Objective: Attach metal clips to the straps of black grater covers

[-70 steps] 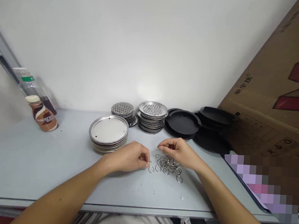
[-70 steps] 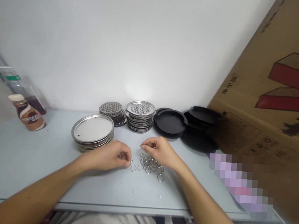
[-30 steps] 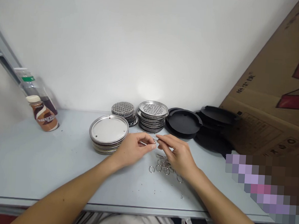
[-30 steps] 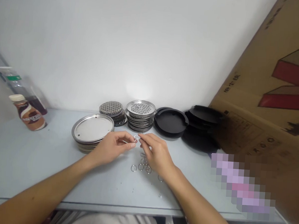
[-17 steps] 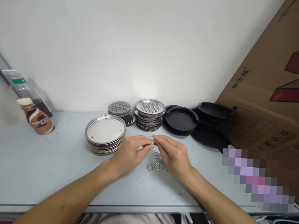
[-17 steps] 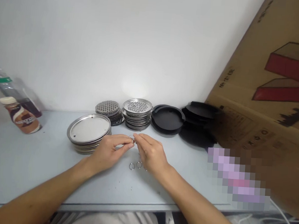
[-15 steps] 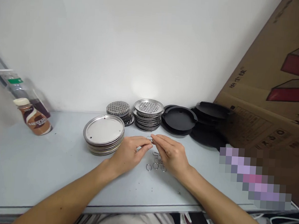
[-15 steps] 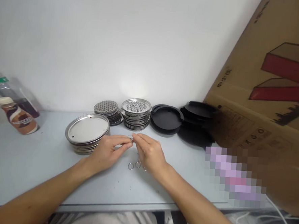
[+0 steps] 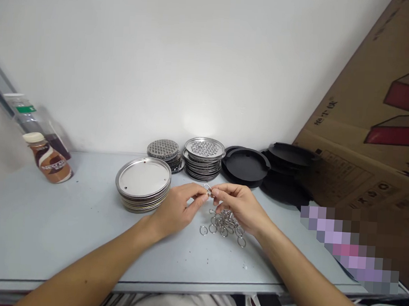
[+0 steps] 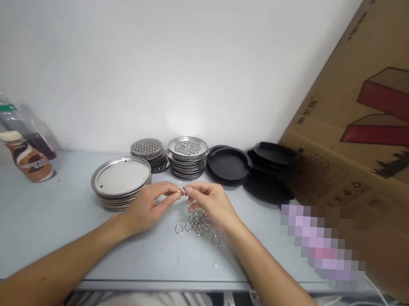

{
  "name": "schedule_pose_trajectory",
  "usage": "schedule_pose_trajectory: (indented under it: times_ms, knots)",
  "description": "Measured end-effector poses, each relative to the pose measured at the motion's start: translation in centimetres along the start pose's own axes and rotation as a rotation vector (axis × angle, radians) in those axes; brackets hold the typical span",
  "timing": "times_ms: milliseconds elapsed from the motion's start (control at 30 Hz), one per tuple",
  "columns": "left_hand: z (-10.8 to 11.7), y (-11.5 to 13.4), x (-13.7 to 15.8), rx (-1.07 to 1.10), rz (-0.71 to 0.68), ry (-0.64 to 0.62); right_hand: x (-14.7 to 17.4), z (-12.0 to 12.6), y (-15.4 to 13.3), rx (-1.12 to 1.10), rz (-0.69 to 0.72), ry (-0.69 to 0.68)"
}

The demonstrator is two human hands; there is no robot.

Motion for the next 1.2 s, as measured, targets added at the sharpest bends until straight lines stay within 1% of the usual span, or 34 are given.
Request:
schedule_pose_trajectory:
  times_ms: [67,133,167,233,267,300,333,367,400,433,467,533,567,633,700,800,867,933,1000,1033,1100,1167,1200]
  knots:
    - [-0.4,0.4,0.1,-0.009,-0.054,-0.042,-0.2,0.2,0.7,-0.042,-0.064,-0.022]
    - [-1.2,1.0,0.4,-0.040,-0.108,-0.073,-0.2,0.2,1.1,-0.060,-0.085,-0.014]
    - [-2.0,1.5,0.7,-0.068,-0.151,-0.109,-0.2,0.1,1.1,-0.066,-0.074,0.001]
    - [-4.2,2.8,1.4,-0.125,-0.269,-0.222,-0.1,-0.1,0.6,-0.050,-0.021,0.046]
    - [-5.1,3.5,1.7,-0.139,-0.322,-0.270,-0.1,0.1,0.0,-0.021,0.018,0.085]
    - [-5.7,3.9,1.9,-0.139,-0.353,-0.288,0.0,0.6,-0.6,0.025,0.065,0.129]
    - [-5.7,4.0,1.8,-0.128,-0.351,-0.267,0.1,1.4,-1.4,0.091,0.112,0.170]
    - [-5.3,3.8,1.6,-0.113,-0.319,-0.223,0.2,2.3,-2.2,0.180,0.154,0.200]
    - [-4.7,3.2,1.3,-0.105,-0.268,-0.186,0.2,3.3,-2.8,0.288,0.189,0.213]
    - [-4.2,2.4,1.0,-0.109,-0.211,-0.170,0.1,4.2,-3.1,0.425,0.197,0.189]
    - [-3.9,1.5,0.9,-0.124,-0.156,-0.186,-0.1,5.0,-2.9,0.573,0.178,0.137]
    - [-3.9,-0.2,1.0,-0.165,-0.065,-0.274,-0.5,6.5,-1.7,0.856,0.089,0.021]
    - [-4.0,-0.9,1.1,-0.178,-0.030,-0.316,-0.6,7.1,-1.0,0.952,0.048,-0.029]
    - [-4.4,-1.8,1.4,-0.180,0.014,-0.363,-0.7,7.6,-0.1,1.047,0.000,-0.093]
    - [-5.1,-1.8,1.7,-0.154,0.019,-0.393,-0.7,7.4,0.4,1.056,-0.010,-0.130]
    - [-6.0,-0.8,2.1,-0.103,-0.009,-0.413,-0.4,6.7,0.5,1.067,0.005,-0.174]
    - [-5.8,-0.3,2.0,-0.094,-0.016,-0.375,-0.4,6.9,0.2,1.074,0.031,-0.108]
    - [-5.1,0.0,1.9,-0.104,-0.009,-0.319,-0.8,7.3,-0.2,1.056,0.077,0.014]
    - [-4.6,-0.4,1.9,-0.119,0.028,-0.319,-1.3,6.9,-0.5,0.983,0.158,0.100]
    - [-4.7,-0.9,2.1,-0.135,0.064,-0.357,-1.5,6.3,-0.6,0.920,0.203,0.108]
    - [-5.4,-2.2,3.0,-0.188,0.154,-0.497,-1.9,5.1,-0.3,0.739,0.252,0.086]
    - [-6.3,-3.3,4.1,-0.257,0.214,-0.647,-2.0,4.4,0.2,0.568,0.236,0.060]
    - [-6.7,-3.6,4.5,-0.286,0.221,-0.699,-1.9,4.3,0.5,0.527,0.223,0.057]
Point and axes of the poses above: each hand's wrist, its own x-axis away from the middle knuckle, its own z-axis out of the back of the hand, y = z × x, the point moved 9 cm from there along -x, towards the middle knuckle, and after that the axes turned 2 degrees about y, right-handed, at the moved point
